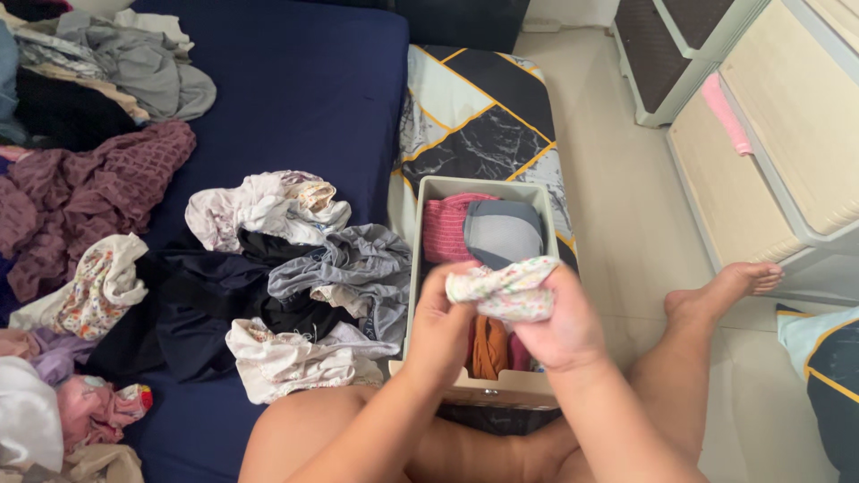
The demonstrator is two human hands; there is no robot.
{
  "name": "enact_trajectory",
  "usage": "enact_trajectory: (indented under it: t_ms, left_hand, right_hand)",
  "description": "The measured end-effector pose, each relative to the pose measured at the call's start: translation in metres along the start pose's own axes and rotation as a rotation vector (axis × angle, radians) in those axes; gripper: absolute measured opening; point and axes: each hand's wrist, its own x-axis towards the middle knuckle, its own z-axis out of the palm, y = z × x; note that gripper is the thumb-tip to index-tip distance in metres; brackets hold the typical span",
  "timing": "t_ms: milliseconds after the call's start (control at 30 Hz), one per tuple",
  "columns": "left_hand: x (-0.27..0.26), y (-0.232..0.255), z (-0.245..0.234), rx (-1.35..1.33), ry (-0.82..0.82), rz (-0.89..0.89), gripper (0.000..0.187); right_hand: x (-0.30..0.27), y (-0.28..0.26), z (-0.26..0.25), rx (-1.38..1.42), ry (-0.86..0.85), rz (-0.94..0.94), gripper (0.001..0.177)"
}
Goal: The person folds several pieces of clothing including underwear and a bra, smoothing the fabric against their lap, and places them into a small storage bin.
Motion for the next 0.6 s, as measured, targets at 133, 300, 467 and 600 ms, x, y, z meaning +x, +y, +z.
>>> enact_trajectory:
  t_ms: [133, 300, 467, 600]
  left_hand:
    - [0.010, 0.003, 0.010, -0.455, 0.344, -0.235, 0.023]
    - [0.004, 0.015, 0.000, -0.382, 0.197, -0.210, 0.026]
    - [-0.024, 0.001, -0.016, 0.384, -0.227, 0.127, 0.016]
    - [-0.015, -0.015, -0.018, 0.357, -0.019, 0.078, 0.016]
  right_hand:
    - [-0.011, 0.034, -0.004, -0.226, -0.052, -0.153, 0.028]
    - [0.007, 0.047, -0.021, -0.202, 0.173, -0.132, 0.023]
    - [0.010, 0.027, -0.031, -0.015, 0.255, 0.145, 0.032]
    - [0.003, -0.004, -0.019, -0.036, 0.219, 0.040, 0.024]
